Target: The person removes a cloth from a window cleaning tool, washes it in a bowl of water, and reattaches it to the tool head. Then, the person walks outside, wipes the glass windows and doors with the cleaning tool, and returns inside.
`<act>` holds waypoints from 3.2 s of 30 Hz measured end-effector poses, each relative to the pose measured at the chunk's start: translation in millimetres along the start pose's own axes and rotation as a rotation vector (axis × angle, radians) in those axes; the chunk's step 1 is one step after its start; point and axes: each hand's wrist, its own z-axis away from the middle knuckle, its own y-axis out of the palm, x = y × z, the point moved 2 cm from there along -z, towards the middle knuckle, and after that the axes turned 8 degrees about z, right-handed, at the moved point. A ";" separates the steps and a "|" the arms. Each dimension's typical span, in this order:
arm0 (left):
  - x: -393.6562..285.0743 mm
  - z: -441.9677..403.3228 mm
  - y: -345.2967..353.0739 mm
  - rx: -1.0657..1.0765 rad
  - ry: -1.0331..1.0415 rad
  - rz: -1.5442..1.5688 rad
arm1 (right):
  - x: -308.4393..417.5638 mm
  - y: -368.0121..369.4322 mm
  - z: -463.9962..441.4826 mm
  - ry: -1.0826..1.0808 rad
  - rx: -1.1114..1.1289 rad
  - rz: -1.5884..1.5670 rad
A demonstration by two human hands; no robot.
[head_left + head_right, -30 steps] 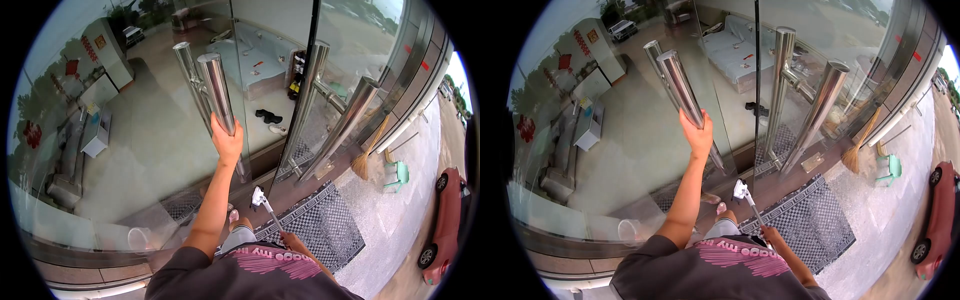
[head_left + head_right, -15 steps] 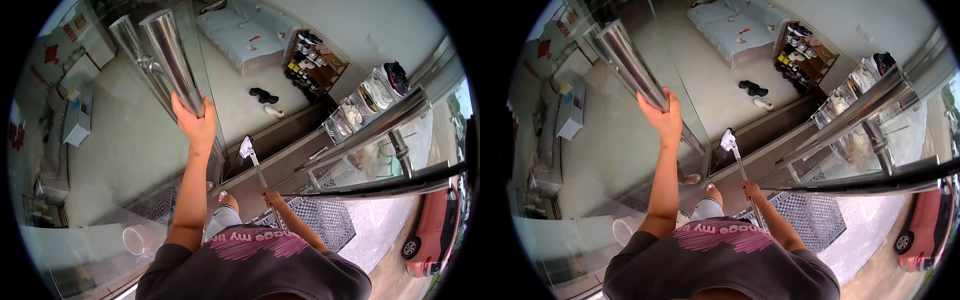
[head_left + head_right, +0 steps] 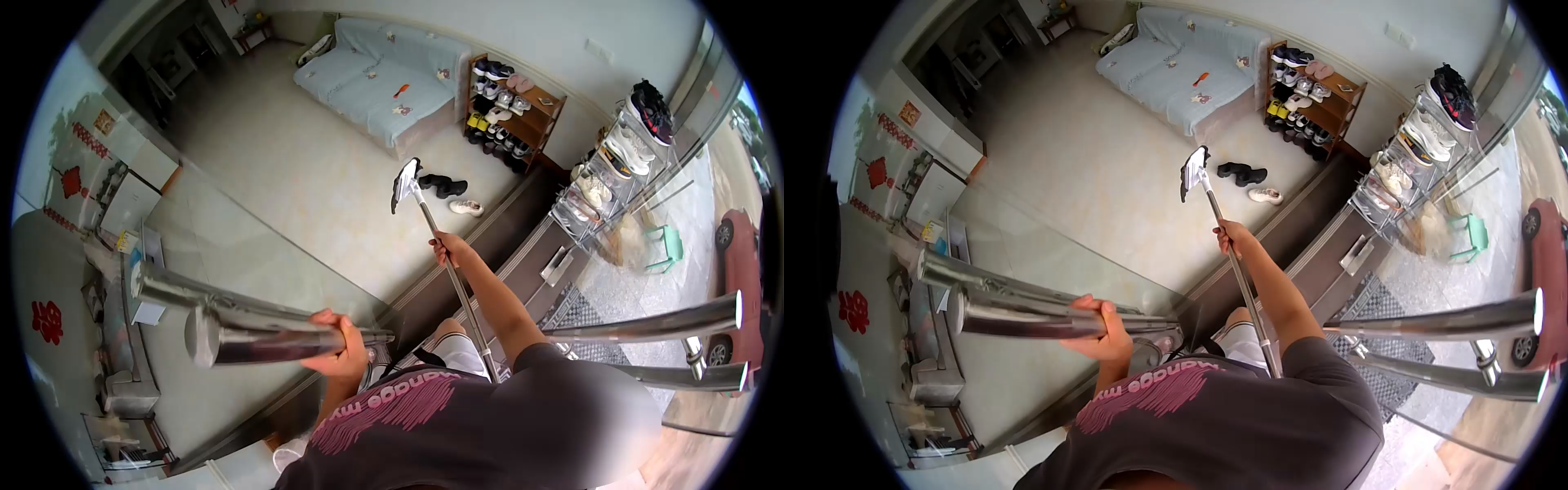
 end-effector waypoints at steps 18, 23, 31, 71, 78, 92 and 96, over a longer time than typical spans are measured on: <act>-28.3 -4.3 38.5 -0.757 0.214 -1.093 | 631.7 62.4 -151.7 -0.464 0.349 0.274; -55.7 8.4 58.5 -1.074 -0.144 -1.434 | 743.7 82.6 -171.1 -0.424 0.660 0.305; 5.7 -76.4 179.8 -0.671 0.794 -1.969 | 754.8 170.2 -249.4 -0.743 0.803 0.440; -54.4 166.8 158.8 -2.135 0.534 -1.636 | 118.2 519.5 -279.5 -0.334 1.087 1.189; -73.7 177.5 163.6 -2.230 0.549 -1.826 | 82.5 535.2 -313.0 -0.310 1.160 1.311; -109.3 236.6 166.9 -2.790 0.309 -2.225 | 32.2 661.1 -505.1 0.758 1.532 1.254; -79.8 229.4 138.2 -2.759 0.436 -2.380 | 40.7 698.7 -547.4 0.903 1.554 1.264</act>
